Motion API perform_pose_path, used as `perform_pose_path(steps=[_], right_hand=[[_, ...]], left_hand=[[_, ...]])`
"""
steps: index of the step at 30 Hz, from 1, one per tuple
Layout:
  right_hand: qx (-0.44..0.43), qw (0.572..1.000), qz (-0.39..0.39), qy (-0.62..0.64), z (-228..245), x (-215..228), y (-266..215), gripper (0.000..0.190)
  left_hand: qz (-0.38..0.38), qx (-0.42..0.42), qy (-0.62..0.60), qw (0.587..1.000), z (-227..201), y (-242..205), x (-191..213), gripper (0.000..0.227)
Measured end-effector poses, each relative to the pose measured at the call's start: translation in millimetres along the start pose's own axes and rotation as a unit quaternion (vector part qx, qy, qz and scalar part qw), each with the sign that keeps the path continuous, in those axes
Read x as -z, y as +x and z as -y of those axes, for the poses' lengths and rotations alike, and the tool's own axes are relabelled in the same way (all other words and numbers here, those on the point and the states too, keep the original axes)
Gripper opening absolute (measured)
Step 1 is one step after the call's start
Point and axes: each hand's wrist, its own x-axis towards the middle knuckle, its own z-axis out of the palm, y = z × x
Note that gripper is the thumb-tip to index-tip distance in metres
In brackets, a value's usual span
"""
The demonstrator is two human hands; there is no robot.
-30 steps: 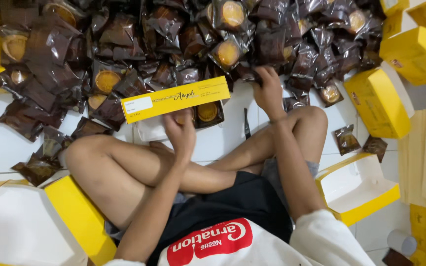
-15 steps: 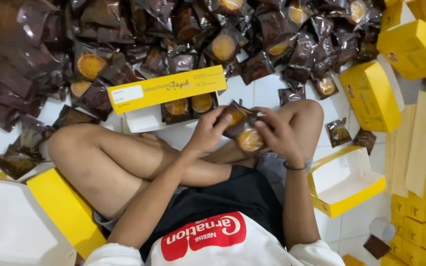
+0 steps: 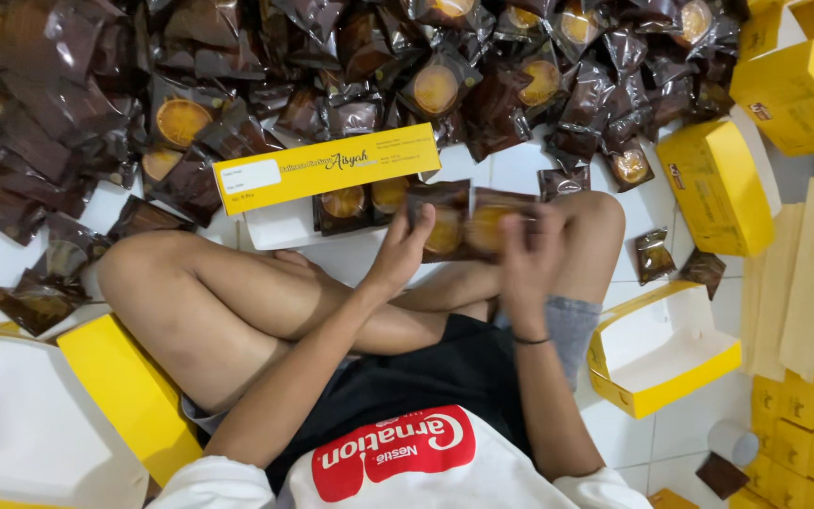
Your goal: The person sits on the floor and packs individually wrapped snacks into yellow boxes. They repeatedly pick up snacks from a large pile, place them into a box, close the box, and set it aside.
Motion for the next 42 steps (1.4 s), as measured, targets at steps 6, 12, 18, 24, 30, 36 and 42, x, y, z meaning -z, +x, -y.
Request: perform_pose_path(steps=[6,12,18,24,30,36,42], right_hand=[[-0.098,0.955,0.25,0.129,21.8,-36.0,-36.3,0.075],[-0.161,0.923,0.26,0.236,34.8,-42.1,-29.4,0.079],[-0.209,0.897,0.289,0.26,42.6,-56.3,-33.7,0.08],[-0.079,0.903,0.418,-0.068,120.8,-156.3,-17.1,0.066],[0.291,0.819,0.441,-0.224,55.2,-201.1,-57.1,0.068],[0.327,0.883,0.297,-0.16,77.1,-141.1,-26.7,0.042],[0.249,0.944,0.004,-0.218,53.7,-28.3,36.7,0.095]], left_hand=[[-0.023,-0.078,0.157,0.984,-6.1,-2.0,12.9,0.048],[-0.026,-0.189,0.291,0.938,29.7,-1.3,16.7,0.066],[-0.415,-0.514,0.244,0.71,-2.0,2.0,69.8,0.07],[-0.144,-0.293,0.302,0.896,-95.3,-38.8,209.9,0.095],[-0.007,-0.141,0.358,0.923,-64.6,-21.5,189.2,0.089],[0.037,-0.127,0.357,0.925,-51.0,7.9,160.4,0.082],[0.01,-0.16,0.432,0.887,-34.2,31.5,143.0,0.065]])
